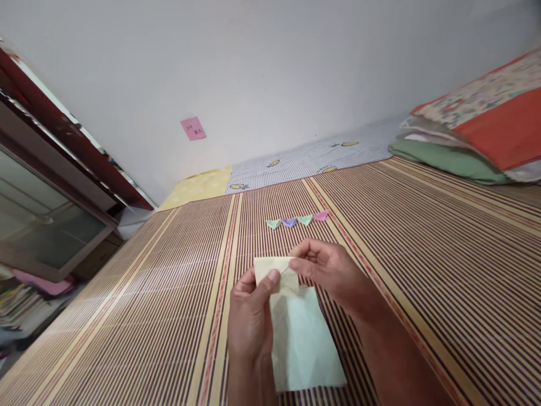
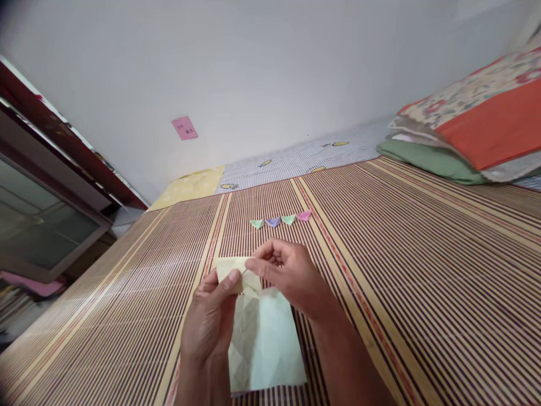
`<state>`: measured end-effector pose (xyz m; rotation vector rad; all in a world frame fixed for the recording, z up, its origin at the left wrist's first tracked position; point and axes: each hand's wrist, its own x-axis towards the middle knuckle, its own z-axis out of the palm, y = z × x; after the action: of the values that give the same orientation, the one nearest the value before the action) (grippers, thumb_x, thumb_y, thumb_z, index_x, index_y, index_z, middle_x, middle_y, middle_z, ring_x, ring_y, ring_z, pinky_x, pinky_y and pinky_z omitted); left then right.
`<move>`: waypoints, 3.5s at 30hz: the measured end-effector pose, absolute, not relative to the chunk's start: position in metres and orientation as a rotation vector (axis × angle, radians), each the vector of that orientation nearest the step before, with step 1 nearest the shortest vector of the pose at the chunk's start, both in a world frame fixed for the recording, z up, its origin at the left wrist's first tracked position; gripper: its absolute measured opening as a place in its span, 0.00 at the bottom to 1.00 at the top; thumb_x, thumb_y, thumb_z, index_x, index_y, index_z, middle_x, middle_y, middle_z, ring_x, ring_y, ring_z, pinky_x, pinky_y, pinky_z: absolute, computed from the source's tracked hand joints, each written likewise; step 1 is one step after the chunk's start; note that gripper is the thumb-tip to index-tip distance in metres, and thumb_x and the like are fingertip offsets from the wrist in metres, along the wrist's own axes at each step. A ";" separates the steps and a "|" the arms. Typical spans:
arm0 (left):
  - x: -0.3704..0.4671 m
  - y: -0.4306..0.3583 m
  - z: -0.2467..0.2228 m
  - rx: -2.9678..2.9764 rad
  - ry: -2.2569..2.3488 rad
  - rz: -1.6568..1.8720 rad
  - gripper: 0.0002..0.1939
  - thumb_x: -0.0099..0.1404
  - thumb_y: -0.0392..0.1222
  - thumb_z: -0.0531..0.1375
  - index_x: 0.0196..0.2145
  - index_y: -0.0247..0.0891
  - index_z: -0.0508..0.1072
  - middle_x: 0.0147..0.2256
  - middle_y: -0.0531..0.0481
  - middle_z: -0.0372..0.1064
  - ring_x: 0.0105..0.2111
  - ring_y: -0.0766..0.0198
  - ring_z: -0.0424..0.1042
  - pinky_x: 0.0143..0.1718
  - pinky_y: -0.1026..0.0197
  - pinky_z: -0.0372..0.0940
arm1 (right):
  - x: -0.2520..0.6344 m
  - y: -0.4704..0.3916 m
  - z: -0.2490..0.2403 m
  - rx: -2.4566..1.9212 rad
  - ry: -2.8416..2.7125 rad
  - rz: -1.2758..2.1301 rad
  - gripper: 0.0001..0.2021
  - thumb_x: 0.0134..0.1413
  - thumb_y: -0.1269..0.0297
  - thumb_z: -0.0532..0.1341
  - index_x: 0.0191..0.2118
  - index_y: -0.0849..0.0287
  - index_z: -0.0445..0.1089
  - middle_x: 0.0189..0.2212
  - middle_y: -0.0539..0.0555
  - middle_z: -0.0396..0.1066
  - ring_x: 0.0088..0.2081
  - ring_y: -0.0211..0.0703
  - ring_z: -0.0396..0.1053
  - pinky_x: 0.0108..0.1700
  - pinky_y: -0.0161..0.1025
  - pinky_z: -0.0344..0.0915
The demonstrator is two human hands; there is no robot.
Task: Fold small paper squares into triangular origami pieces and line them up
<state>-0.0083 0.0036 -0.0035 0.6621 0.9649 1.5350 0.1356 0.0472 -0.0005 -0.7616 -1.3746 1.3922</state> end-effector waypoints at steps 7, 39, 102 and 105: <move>-0.009 0.004 -0.004 0.624 0.907 1.518 0.10 0.52 0.39 0.73 0.30 0.35 0.78 0.26 0.50 0.76 0.25 0.63 0.75 0.33 0.61 0.69 | 0.123 0.043 -0.001 -0.792 -1.356 1.413 0.10 0.54 0.61 0.68 0.28 0.59 0.71 0.24 0.47 0.65 0.27 0.36 0.62 0.29 0.34 0.60; -0.030 -0.004 0.008 0.857 1.168 1.558 0.23 0.58 0.39 0.71 0.51 0.34 0.73 0.28 0.52 0.74 0.23 0.69 0.72 0.24 0.69 0.65 | 0.124 0.041 0.006 -0.732 -1.793 0.344 0.09 0.59 0.78 0.57 0.32 0.57 0.69 0.30 0.52 0.71 0.36 0.46 0.67 0.41 0.44 0.61; -0.034 -0.001 0.001 1.082 1.258 1.443 0.10 0.57 0.46 0.72 0.33 0.38 0.84 0.24 0.49 0.77 0.24 0.63 0.74 0.24 0.66 0.67 | 0.118 0.035 0.003 -0.908 -1.678 0.847 0.07 0.57 0.72 0.64 0.28 0.58 0.71 0.22 0.44 0.66 0.24 0.34 0.59 0.26 0.34 0.54; -0.033 0.000 -0.001 1.050 1.254 1.455 0.11 0.57 0.47 0.72 0.34 0.37 0.84 0.24 0.48 0.77 0.23 0.63 0.74 0.22 0.66 0.67 | 0.118 0.036 0.003 -0.896 -1.663 0.891 0.08 0.57 0.72 0.64 0.28 0.58 0.70 0.21 0.44 0.65 0.23 0.34 0.59 0.25 0.33 0.54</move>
<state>-0.0331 -0.0004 -0.0015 1.0503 1.2541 1.4548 0.1180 0.0360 0.0025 -0.8956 -1.6625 0.8906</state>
